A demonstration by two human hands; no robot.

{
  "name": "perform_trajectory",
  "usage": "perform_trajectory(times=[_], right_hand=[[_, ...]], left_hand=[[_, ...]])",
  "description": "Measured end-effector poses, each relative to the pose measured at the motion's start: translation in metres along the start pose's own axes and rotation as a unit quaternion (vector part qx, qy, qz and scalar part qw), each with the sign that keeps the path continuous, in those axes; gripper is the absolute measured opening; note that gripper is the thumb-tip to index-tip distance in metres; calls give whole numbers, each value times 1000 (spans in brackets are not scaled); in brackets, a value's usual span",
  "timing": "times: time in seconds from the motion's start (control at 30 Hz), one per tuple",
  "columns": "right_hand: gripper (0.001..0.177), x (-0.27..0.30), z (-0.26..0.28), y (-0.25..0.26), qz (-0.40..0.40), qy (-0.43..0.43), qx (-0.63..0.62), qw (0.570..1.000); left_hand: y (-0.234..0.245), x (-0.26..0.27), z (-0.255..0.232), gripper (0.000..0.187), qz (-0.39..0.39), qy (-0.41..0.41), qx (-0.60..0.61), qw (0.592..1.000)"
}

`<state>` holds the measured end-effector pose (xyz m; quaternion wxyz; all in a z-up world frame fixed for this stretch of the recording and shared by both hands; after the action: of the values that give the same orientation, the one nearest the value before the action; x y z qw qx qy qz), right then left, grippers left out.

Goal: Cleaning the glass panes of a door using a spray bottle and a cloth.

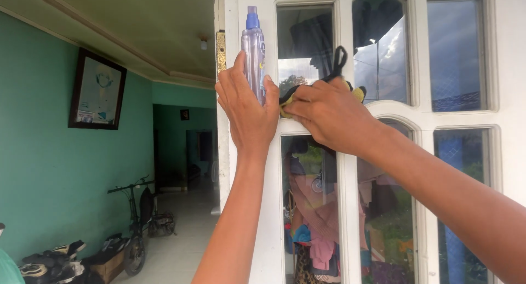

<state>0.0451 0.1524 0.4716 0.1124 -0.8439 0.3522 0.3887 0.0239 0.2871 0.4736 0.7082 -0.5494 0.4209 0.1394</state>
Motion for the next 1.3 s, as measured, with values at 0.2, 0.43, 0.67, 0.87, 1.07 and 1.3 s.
perform_trajectory(times=[0.2, 0.43, 0.67, 0.87, 1.07, 1.3], right_hand=[[16, -4, -30, -10, -67, 2, 123, 990], [14, -66, -73, -10, -233, 7, 201, 951], [11, -82, -79, 5, -293, 13, 336, 895], [4, -44, -88, 24, -218, 24, 455, 863], [29, 2, -57, 22, -29, -28, 174, 984], [21, 5, -53, 3, 93, 5, 79, 992]], left_hand=[[-3, 0, 2, 52, -4, -5, -6, 1000], [-5, 2, -3, 58, 8, -48, -62, 997], [-4, 0, -5, 58, 5, -77, -89, 993], [0, 0, -9, 58, -4, -74, -95, 993], [-9, 7, -9, 61, 15, -100, -111, 989], [-12, 9, -7, 60, 20, -86, -114, 990]])
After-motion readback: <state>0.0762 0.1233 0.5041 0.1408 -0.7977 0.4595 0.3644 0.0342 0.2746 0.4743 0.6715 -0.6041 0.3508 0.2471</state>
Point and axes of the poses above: each hand's wrist, its own x-axis away from the middle knuckle, its own y-axis out of the back of the hand, z = x × y, the point moved 8 cm from there along -x, towards the middle knuckle, and after that the axes turned 14 degrees about -z, right-handed, at the moved point
